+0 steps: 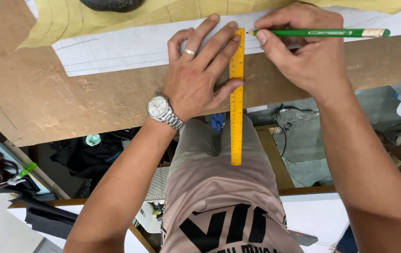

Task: The person uses a yellow ruler and a green pencil to draw straight lines on a piece of white paper. They repeatedly reposition the ruler to create a series of parallel lines on the paper, which is placed on a wooden workbench.

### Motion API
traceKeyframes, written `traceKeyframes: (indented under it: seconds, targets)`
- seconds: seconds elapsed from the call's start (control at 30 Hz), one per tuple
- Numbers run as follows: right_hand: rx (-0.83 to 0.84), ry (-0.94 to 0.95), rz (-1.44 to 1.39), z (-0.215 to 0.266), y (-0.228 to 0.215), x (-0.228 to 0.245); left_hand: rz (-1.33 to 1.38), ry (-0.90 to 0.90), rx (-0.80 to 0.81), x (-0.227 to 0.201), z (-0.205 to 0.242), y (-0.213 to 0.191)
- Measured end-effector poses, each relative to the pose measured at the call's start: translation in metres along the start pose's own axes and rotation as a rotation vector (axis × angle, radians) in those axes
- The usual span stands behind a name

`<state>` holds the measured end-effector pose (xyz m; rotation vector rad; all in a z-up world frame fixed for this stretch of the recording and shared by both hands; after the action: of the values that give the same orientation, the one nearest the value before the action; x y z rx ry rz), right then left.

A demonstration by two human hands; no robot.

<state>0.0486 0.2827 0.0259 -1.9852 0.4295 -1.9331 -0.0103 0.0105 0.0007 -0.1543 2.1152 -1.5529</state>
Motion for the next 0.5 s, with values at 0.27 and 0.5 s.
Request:
traceKeyframes:
  seconds: [0.27,0.5]
  targets:
    - [-0.044,-0.001,-0.077,0.003,0.014,-0.019,0.024,-0.005,-0.022,0.001,0.003,0.004]
    - [-0.07,0.024,-0.108,0.005,0.018,-0.024,0.038,-0.01,-0.033,0.0,0.002,0.002]
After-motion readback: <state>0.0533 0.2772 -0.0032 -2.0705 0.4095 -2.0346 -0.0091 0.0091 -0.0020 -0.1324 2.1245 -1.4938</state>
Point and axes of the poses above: each hand's wrist, its own z-axis away from the middle knuckle, its own y-axis out of the palm, x = y × z, the point moved 2 cm from there along -z, towards the middle knuckle, and after that the axes turned 4 degrees about y, right-handed, at the moved point
